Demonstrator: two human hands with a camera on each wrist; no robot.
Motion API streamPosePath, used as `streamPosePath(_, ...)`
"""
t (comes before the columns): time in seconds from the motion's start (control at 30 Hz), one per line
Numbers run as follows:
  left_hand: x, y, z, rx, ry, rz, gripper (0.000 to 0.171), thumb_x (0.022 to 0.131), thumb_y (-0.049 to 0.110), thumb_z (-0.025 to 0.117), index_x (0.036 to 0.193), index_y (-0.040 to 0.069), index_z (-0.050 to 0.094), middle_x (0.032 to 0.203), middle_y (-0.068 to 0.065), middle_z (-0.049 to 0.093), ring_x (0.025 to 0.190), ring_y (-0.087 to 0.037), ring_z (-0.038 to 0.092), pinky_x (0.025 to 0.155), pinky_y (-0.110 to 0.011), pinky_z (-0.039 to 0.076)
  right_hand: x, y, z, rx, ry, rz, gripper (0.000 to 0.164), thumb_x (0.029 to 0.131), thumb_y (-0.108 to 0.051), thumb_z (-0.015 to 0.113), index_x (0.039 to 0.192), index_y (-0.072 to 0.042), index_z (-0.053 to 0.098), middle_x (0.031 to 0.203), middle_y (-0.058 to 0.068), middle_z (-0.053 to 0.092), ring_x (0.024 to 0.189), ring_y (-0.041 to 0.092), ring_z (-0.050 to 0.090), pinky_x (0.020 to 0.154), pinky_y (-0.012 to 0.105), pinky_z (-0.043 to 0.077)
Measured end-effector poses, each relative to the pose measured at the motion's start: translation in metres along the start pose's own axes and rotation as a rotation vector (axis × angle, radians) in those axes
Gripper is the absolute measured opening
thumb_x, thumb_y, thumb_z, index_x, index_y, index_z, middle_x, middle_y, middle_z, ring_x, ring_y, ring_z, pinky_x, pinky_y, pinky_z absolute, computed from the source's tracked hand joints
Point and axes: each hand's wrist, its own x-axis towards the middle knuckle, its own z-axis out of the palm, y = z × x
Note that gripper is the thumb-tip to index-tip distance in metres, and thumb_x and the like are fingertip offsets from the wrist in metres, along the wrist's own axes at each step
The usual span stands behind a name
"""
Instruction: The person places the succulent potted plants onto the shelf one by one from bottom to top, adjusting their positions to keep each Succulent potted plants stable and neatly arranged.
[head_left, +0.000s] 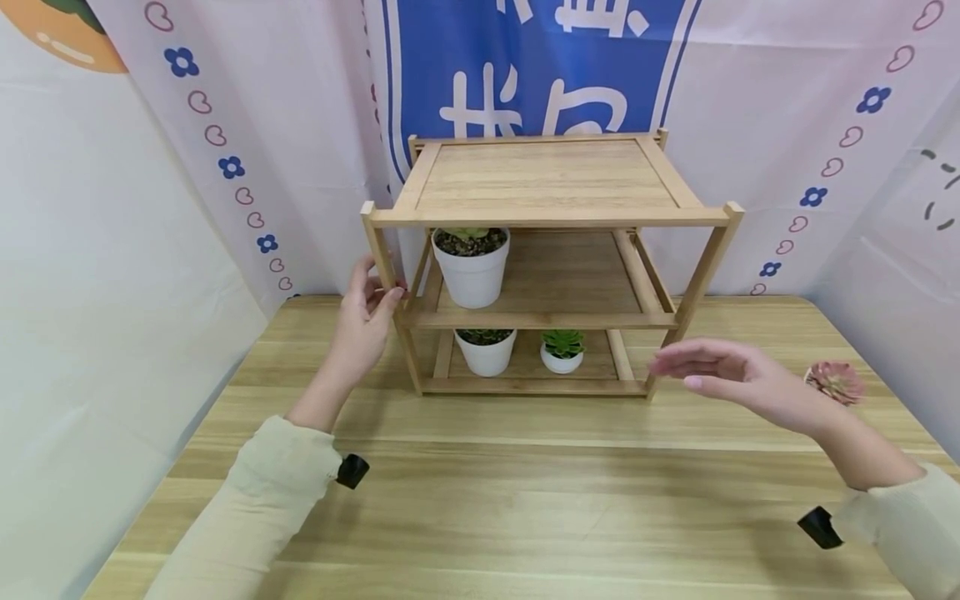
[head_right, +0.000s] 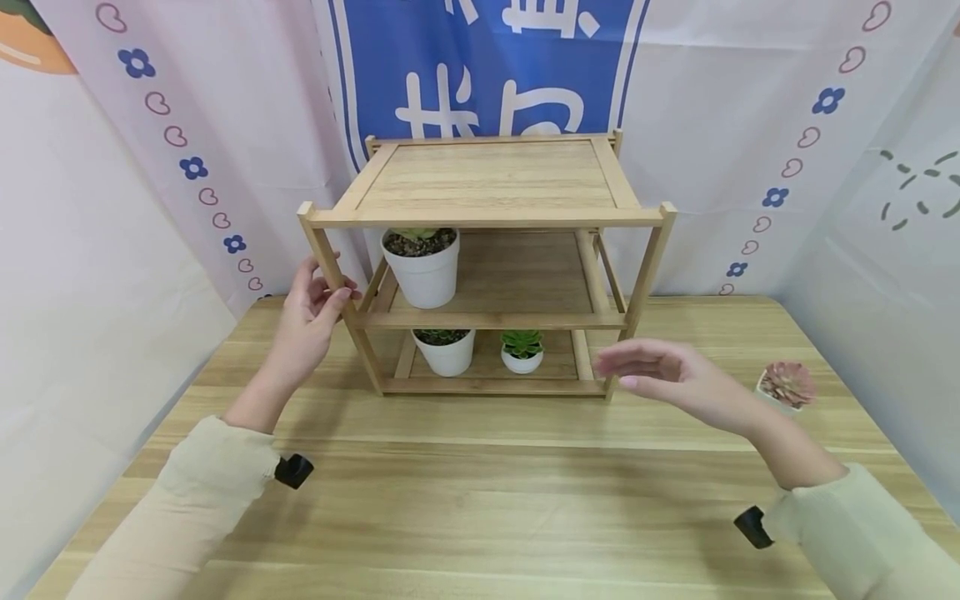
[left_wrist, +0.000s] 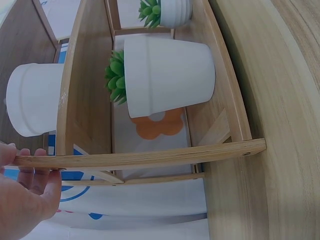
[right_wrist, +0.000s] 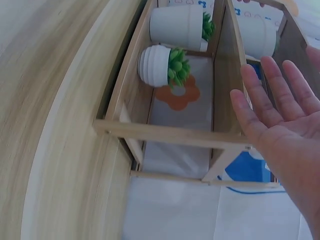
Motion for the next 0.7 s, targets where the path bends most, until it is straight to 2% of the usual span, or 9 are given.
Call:
streamPosePath(0.27, -0.001, 0.000, -0.001, 0.001, 0.003, -0.005, 0.048, 0.108, 0.000, 0.044, 0.153, 0.001, 0.031, 0.124, -0.032, 0.055, 0.119, -0.043, 0.057, 0.112, -0.046, 0.043, -0.012, 0.001, -0.008, -0.039, 0.048, -0.010, 0.043, 0.100, 0.019, 0.043, 0.141, 0.010, 0.050, 0.136, 0.012, 0.064, 0.124, 0.014, 0.061, 0.100, 0.020, 0.050)
streamPosePath(0.7, 0.000, -0.001, -0.001, 0.006, -0.002, -0.001, 0.048, 0.108, 0.001, 0.045, 0.154, 0.002, 0.031, 0.123, -0.029, 0.056, 0.119, -0.043, 0.058, 0.112, -0.046, 0.044, -0.028, -0.001, -0.020, -0.082, 0.109, 0.049, 0.038, 0.101, 0.016, 0.043, 0.139, 0.013, 0.050, 0.136, 0.008, 0.065, 0.125, 0.011, 0.060, 0.098, 0.018, 0.051)
